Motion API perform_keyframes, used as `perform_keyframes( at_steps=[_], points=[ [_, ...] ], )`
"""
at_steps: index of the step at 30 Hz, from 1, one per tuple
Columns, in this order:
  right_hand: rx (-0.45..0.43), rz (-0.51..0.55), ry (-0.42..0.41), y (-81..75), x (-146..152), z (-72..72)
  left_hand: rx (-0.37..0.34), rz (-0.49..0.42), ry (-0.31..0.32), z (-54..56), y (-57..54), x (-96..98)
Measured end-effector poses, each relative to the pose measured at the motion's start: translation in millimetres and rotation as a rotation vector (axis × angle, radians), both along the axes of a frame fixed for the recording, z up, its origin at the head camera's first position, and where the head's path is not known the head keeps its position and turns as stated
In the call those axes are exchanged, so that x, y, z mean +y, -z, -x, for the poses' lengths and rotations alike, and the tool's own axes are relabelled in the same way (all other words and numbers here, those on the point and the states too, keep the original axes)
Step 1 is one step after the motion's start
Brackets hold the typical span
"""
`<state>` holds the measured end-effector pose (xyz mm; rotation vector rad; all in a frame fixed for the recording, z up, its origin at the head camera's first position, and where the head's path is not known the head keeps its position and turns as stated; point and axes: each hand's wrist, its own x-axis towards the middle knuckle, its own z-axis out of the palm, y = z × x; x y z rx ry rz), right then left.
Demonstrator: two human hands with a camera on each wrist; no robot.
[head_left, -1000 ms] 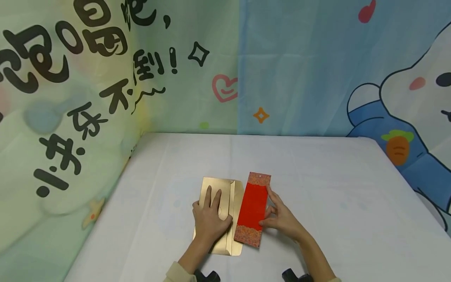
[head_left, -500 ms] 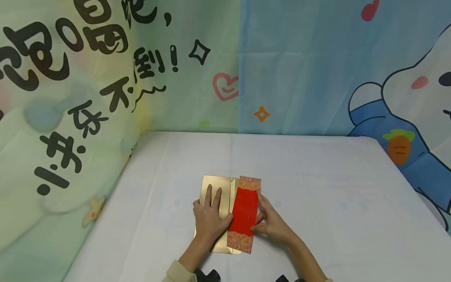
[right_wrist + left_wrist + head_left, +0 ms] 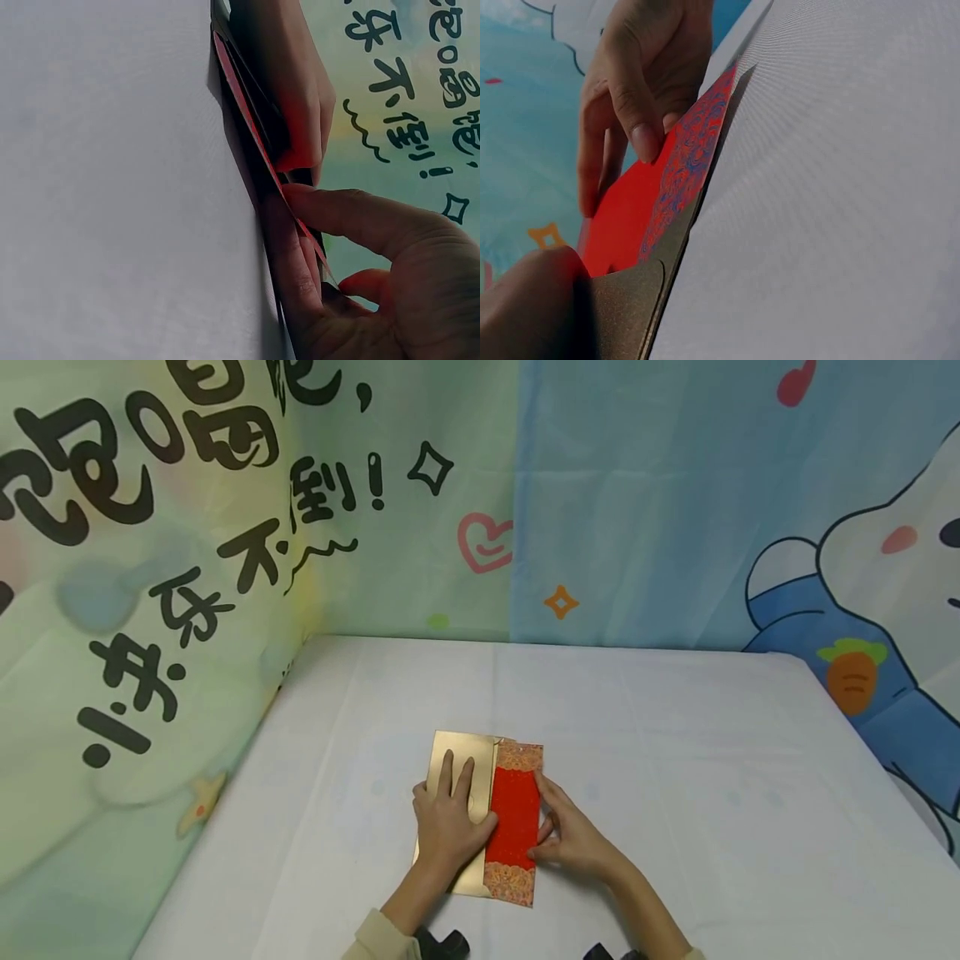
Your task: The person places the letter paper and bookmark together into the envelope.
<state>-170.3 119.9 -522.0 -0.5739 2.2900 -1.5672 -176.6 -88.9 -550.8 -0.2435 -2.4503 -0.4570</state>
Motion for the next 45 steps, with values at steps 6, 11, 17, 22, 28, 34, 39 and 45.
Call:
perform_keyframes(
  at_steps=[6, 11, 17, 22, 28, 34, 39, 45],
  points=[
    [0.007, -0.024, -0.058, -1.8, -3, 6.7, 0.027, -0.004, 0.008, -0.5, 1.1, 0.8],
    [0.069, -0.108, -0.060, -2.4, -3, 9.3, -0.033, 0.020, 0.000, -1.0, 1.2, 1.2],
    [0.174, -0.289, -0.064, -4.4, 2, 11.3, -0.088, 0.021, -0.002, -2.4, -2.3, 1.8],
    [0.207, -0.383, -0.113, -4.2, 5, 13.1, -0.093, 0.021, -0.005, -3.1, -1.9, 1.4],
    [0.281, -0.402, -0.115, -4.7, 0, 14.9, -0.098, 0.012, -0.004, -3.1, -0.9, 1.2],
    [0.358, -0.450, -0.112, -2.6, -9, 15.7, -0.098, 0.003, -0.001, -3.6, -2.5, 0.8],
    [0.408, -0.485, -0.106, -2.3, -15, 16.6, -0.082, 0.007, 0.000, -3.0, -2.9, 0.3],
    [0.490, -0.529, -0.085, -2.6, -17, 19.4, -0.055, 0.018, -0.001, -0.1, -3.2, 0.2]
  ],
)
